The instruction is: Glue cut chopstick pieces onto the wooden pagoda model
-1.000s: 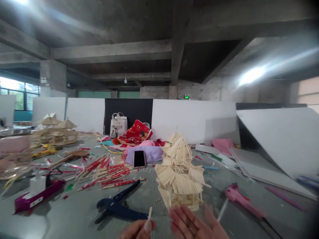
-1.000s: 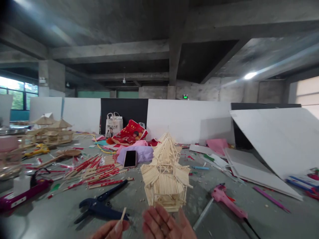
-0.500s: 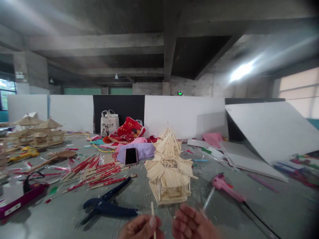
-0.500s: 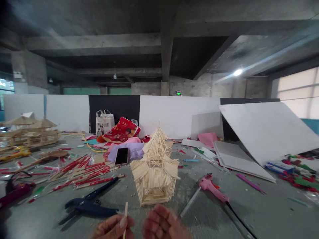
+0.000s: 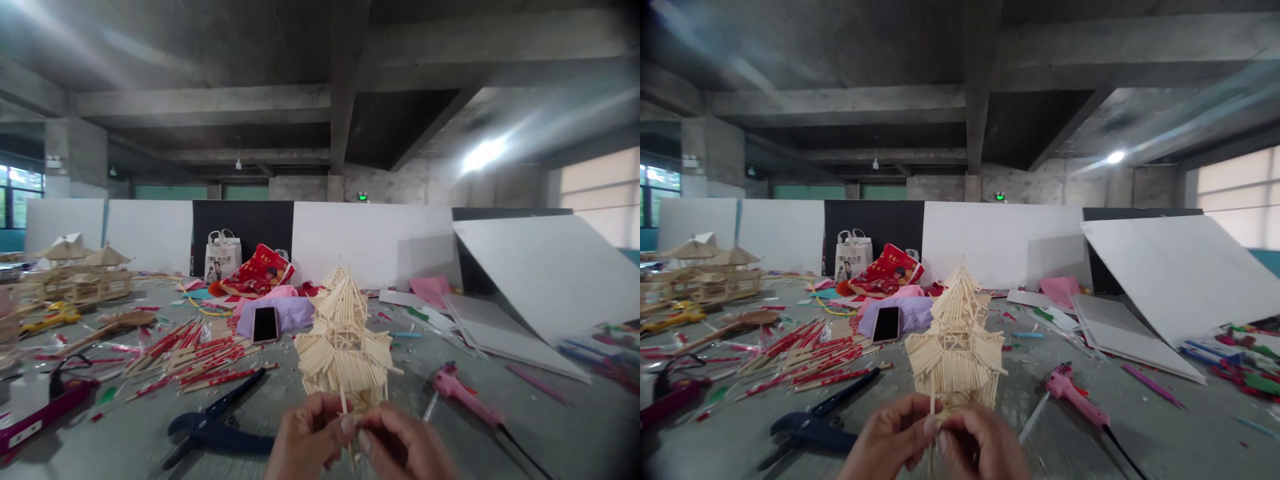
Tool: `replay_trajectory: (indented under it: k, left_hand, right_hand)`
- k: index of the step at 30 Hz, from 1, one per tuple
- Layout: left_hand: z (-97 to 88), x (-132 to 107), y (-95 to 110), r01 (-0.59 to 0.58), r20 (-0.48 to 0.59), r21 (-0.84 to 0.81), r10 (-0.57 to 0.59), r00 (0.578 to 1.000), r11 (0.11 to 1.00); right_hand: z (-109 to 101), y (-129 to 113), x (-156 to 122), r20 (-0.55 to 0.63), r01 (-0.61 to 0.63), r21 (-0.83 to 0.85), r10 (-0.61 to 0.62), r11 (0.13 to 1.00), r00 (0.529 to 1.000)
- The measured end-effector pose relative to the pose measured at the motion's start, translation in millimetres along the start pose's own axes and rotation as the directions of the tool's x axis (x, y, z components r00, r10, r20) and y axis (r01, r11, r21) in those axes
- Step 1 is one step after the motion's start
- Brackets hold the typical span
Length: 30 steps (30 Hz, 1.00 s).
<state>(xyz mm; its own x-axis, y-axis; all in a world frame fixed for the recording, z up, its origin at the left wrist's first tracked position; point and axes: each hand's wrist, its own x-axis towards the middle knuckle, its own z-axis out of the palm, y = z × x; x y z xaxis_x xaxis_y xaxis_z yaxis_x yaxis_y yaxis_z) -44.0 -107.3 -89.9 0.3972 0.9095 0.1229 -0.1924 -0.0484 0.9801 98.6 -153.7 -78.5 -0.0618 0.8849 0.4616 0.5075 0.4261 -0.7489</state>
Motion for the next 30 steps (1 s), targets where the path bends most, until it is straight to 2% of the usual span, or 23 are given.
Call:
replay_trajectory:
  k: [3, 6, 8, 13, 17, 21, 25, 27, 30]
  left_hand:
    - [3.8, 11.3, 8.2, -0.070, 0.012, -0.006, 0.070, 0.997, 0.998]
    - [9.0, 22.4, 18.7, -0.114, -0.002, 0.010, 0.114, 0.993, 0.993]
    - [12.9, 28.4, 27.3, -0.145, -0.012, 0.060, 0.146, 0.989, 0.988]
    - [20.6, 38.3, 44.8, -0.204, 0.020, 0.101, 0.203, 0.979, 0.974]
    - [22.2, 45.9, 48.3, -0.237, 0.043, 0.093, 0.233, 0.971, 0.967]
    - [19.1, 54.9, 48.2, -0.260, 0.043, 0.093, 0.257, 0.965, 0.961]
    - [9.3, 60.7, 52.5, -0.270, 0.030, 0.113, 0.268, 0.963, 0.956]
    - [1.4, 61.5, 55.9, -0.277, 0.000, 0.130, 0.280, 0.960, 0.952]
    - [-12.1, 61.8, 58.4, -0.304, -0.050, 0.155, 0.315, 0.948, 0.940]
  right_hand:
    - [-13.6, -11.5, 15.9, 0.079, -0.091, 0.113, 0.082, 0.989, 0.993]
    - [-25.5, -18.0, 31.6, 0.174, -0.260, 0.189, 0.228, 0.947, 0.958]
    - [-32.4, -20.1, 40.2, 0.211, -0.324, 0.253, 0.275, 0.912, 0.938]
    - [-47.1, -22.2, 55.8, 0.293, -0.376, 0.359, 0.280, 0.854, 0.914]
    - [-51.4, -17.8, 64.9, 0.320, -0.377, 0.410, 0.256, 0.831, 0.912]
    - [-48.1, -11.3, 74.5, 0.242, -0.318, 0.369, 0.240, 0.873, 0.940]
    - [-46.3, -1.2, 94.6, -0.008, -0.220, 0.165, 0.224, 0.961, 0.975]
    - [-46.8, 5.4, 107.8, -0.132, -0.186, 0.083, 0.196, 0.979, 0.972]
    - [-46.6, 13.0, 123.5, -0.247, -0.160, -0.035, 0.147, 0.986, 0.958]
